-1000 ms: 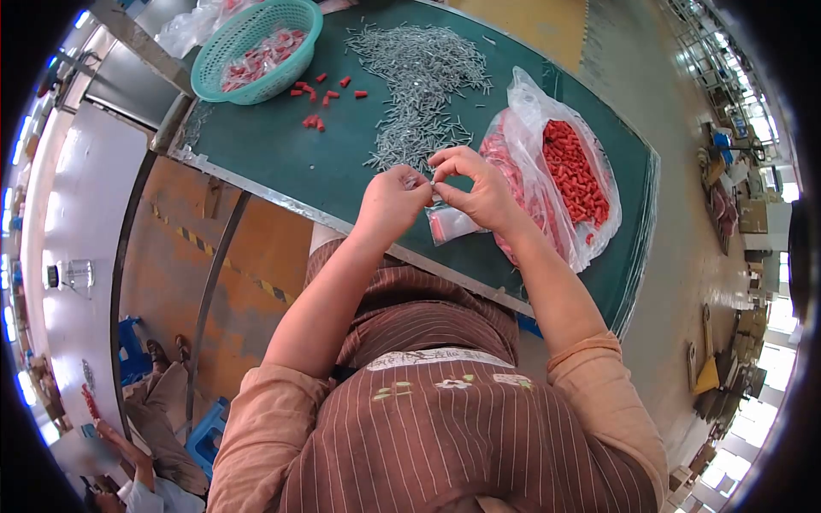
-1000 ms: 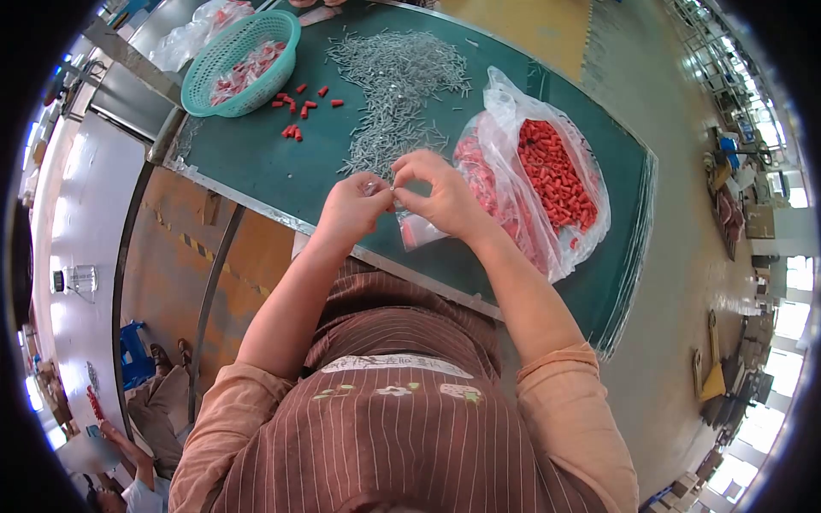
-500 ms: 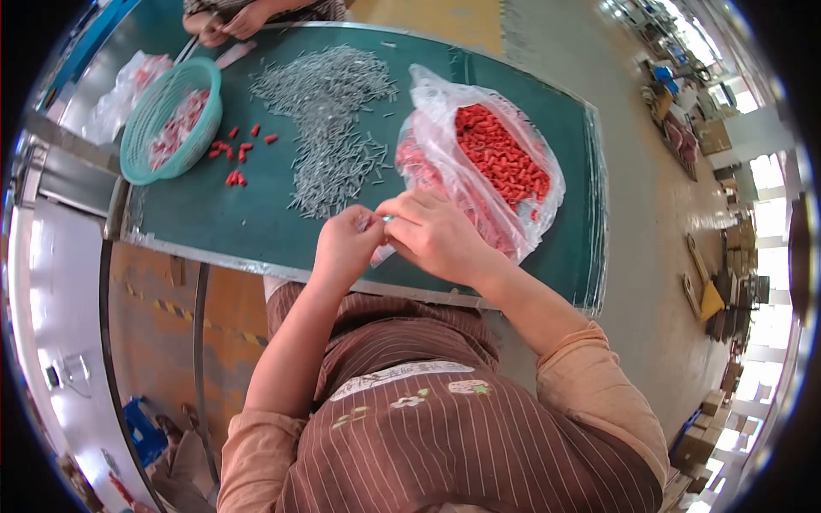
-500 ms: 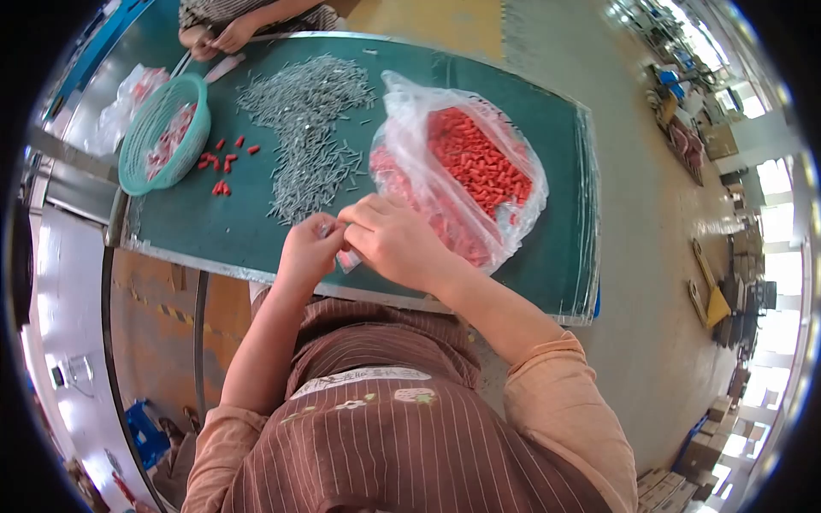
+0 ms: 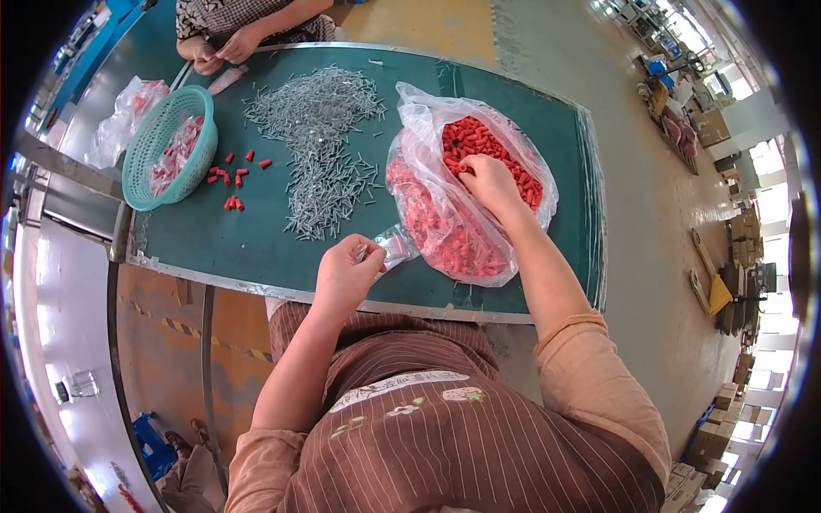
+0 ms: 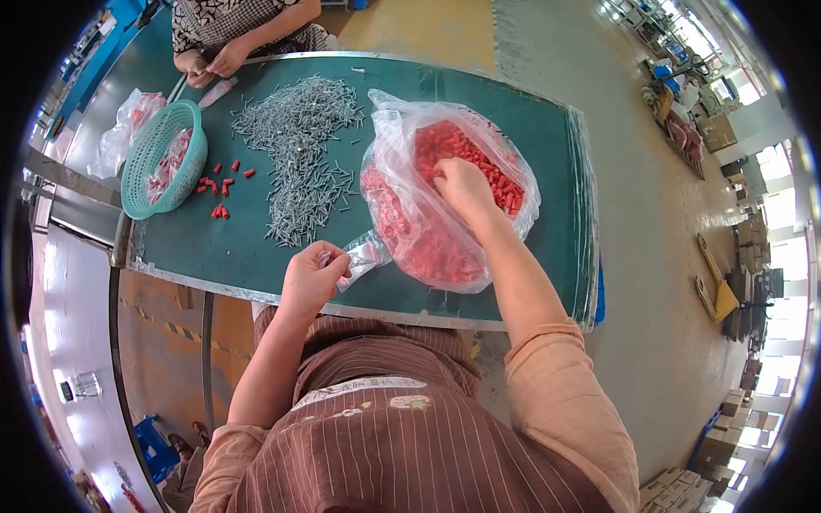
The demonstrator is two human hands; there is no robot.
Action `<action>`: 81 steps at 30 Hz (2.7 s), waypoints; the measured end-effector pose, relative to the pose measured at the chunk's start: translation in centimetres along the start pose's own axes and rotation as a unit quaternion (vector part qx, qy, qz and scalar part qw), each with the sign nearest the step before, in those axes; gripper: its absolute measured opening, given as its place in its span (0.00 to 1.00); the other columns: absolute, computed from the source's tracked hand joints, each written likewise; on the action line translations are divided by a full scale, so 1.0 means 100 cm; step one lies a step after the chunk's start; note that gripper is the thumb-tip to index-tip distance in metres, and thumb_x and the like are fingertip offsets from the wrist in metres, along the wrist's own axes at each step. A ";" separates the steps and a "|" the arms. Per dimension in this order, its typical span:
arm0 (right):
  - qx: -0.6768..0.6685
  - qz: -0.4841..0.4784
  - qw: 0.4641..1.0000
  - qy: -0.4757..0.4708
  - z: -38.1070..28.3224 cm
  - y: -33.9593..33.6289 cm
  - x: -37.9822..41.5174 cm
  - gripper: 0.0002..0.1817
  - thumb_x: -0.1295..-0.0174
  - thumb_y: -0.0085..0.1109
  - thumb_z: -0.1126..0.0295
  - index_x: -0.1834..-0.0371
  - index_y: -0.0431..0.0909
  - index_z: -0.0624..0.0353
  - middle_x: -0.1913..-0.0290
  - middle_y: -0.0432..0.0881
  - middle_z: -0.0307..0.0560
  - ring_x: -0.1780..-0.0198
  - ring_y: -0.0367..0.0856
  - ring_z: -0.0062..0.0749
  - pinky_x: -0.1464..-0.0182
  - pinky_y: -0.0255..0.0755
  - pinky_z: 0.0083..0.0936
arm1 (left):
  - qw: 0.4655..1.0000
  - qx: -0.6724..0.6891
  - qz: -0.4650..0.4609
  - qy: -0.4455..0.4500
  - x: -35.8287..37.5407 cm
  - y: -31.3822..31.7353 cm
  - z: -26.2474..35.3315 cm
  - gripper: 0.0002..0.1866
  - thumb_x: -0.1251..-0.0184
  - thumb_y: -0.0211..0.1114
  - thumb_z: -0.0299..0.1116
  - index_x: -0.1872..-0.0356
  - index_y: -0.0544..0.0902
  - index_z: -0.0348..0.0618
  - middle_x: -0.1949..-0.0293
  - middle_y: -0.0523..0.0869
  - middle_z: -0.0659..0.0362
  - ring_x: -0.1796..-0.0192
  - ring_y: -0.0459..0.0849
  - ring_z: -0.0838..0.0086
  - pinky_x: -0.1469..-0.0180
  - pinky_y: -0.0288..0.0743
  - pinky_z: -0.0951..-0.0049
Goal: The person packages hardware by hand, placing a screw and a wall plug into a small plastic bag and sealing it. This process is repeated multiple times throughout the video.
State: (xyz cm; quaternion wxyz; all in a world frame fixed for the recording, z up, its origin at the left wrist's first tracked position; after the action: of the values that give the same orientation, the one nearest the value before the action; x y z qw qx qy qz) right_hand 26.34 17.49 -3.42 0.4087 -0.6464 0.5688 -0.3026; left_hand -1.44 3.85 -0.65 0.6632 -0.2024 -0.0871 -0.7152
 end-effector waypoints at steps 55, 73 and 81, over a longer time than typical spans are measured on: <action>-0.061 -0.085 0.974 -0.202 -0.179 -0.022 0.083 0.12 0.40 0.59 0.75 0.52 0.80 0.59 0.54 0.83 0.52 0.54 0.82 0.49 0.55 0.76 0.40 | 0.999 -0.030 0.019 0.026 -0.019 -0.003 -0.001 0.11 0.42 0.67 0.36 0.69 0.84 0.37 0.77 0.85 0.56 0.76 0.82 0.73 0.69 0.75 0.71; -0.218 -0.197 0.952 -0.080 -0.152 -0.011 0.087 0.05 0.43 0.64 0.78 0.65 0.79 0.61 0.66 0.74 0.36 0.70 0.71 0.16 0.67 0.65 0.17 | 0.991 0.028 -0.093 0.087 -0.005 -0.004 0.004 0.09 0.36 0.67 0.34 0.61 0.85 0.39 0.76 0.80 0.69 0.74 0.71 0.88 0.74 0.64 0.83; -0.257 -0.214 0.940 -0.066 -0.137 -0.031 0.085 0.09 0.46 0.65 0.77 0.62 0.81 0.59 0.65 0.77 0.37 0.68 0.73 0.22 0.65 0.68 0.21 | 0.992 -0.004 -0.066 0.106 0.002 -0.003 0.005 0.07 0.36 0.66 0.33 0.65 0.85 0.40 0.77 0.77 0.69 0.75 0.69 0.88 0.74 0.62 0.82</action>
State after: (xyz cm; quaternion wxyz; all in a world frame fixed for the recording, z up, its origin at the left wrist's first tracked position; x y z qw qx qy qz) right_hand 17.54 6.64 5.28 0.1910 -0.8542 0.4476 -0.1831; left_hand -1.65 3.88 -0.11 0.6196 -0.1221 -0.0265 -0.7749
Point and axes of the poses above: each hand's wrist, its own x-axis away from the middle knuckle, its own y-axis out of the palm, z = x × y, the point moved 3 cm from there along -x, towards the middle knuckle
